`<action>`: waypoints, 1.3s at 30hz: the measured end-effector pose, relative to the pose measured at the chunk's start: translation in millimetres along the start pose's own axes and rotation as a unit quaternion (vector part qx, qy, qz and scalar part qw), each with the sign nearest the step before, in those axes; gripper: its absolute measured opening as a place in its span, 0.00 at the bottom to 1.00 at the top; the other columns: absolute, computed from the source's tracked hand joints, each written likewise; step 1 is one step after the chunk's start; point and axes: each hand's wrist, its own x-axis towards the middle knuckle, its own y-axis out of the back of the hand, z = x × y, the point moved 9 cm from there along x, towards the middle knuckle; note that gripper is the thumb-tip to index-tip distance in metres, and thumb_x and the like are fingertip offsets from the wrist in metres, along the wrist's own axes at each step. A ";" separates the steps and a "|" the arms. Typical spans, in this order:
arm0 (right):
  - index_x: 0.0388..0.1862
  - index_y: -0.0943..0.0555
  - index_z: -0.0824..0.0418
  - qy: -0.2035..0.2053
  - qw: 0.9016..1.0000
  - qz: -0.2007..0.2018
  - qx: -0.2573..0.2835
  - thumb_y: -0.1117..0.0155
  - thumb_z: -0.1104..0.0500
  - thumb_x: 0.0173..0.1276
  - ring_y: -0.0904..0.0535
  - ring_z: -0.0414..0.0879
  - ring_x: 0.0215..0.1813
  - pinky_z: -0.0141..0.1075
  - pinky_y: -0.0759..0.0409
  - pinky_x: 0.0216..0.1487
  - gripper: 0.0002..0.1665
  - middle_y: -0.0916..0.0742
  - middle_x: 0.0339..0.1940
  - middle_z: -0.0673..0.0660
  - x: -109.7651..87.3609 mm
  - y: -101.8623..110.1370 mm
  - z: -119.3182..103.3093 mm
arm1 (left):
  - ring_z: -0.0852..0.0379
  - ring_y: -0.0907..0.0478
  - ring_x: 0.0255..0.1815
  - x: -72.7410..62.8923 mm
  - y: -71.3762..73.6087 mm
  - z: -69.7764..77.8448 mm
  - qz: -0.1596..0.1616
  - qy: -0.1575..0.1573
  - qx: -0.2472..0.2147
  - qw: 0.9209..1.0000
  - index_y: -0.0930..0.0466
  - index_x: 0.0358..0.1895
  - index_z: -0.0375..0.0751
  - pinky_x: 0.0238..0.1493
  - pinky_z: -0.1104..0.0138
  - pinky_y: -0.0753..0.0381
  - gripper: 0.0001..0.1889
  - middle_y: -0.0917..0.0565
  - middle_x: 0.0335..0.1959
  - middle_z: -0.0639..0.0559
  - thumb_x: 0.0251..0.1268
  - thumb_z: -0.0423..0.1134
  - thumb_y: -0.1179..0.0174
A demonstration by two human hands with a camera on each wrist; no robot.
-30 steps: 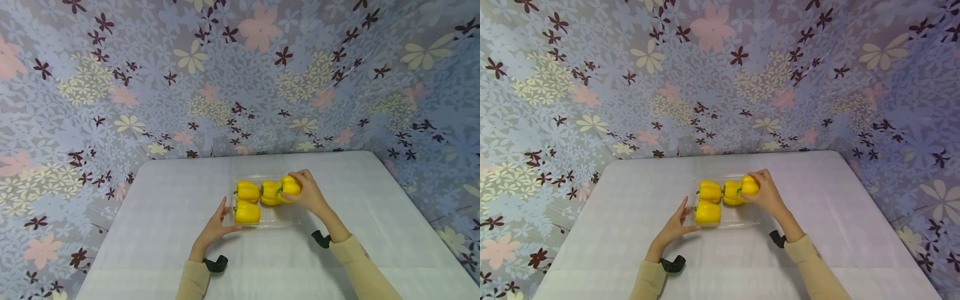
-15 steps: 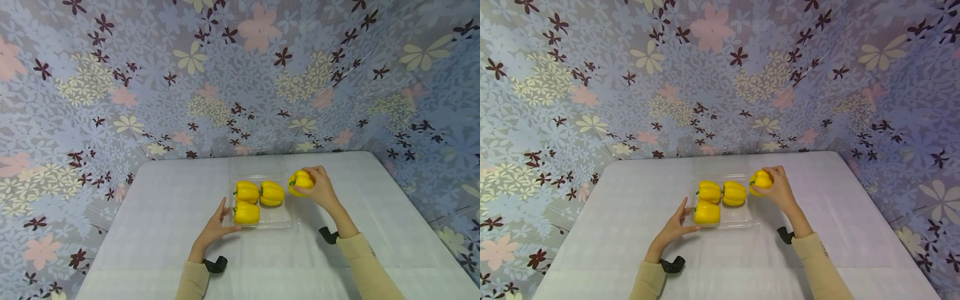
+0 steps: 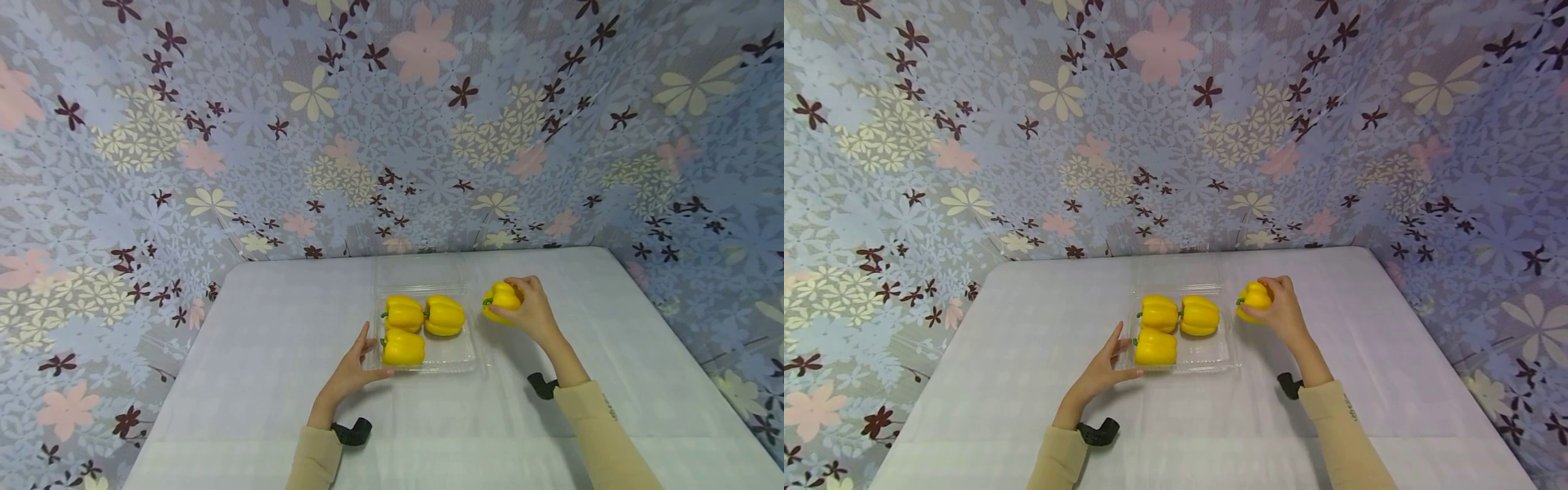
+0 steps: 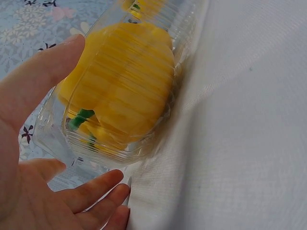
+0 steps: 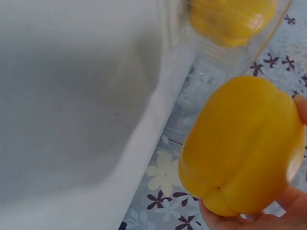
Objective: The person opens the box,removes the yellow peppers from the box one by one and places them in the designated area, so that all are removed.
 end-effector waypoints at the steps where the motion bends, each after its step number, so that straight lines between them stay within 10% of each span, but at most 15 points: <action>1: 0.60 0.30 0.74 -0.002 1.000 0.001 -0.001 0.27 0.56 0.55 0.30 0.63 0.52 0.60 0.25 0.57 0.39 0.30 0.52 0.71 0.0 -0.4 2.2 | 0.39 0.39 0.72 0.0 -0.1 -0.7 0.000 0.000 0.001 1.000 0.62 0.77 0.49 0.72 0.47 0.39 0.59 0.35 0.70 0.38 0.48 0.50 0.27; 39: 0.60 0.32 0.74 -0.026 0.998 -0.044 -0.035 0.27 0.53 0.55 0.30 0.64 0.50 0.60 0.28 0.58 0.40 0.32 0.51 0.72 0.9 -22.0 41.3 | 0.40 0.40 0.72 -1.1 -1.5 -0.1 -0.001 0.006 0.001 1.000 0.62 0.78 0.51 0.74 0.48 0.41 0.59 0.36 0.71 0.38 0.49 0.51 0.28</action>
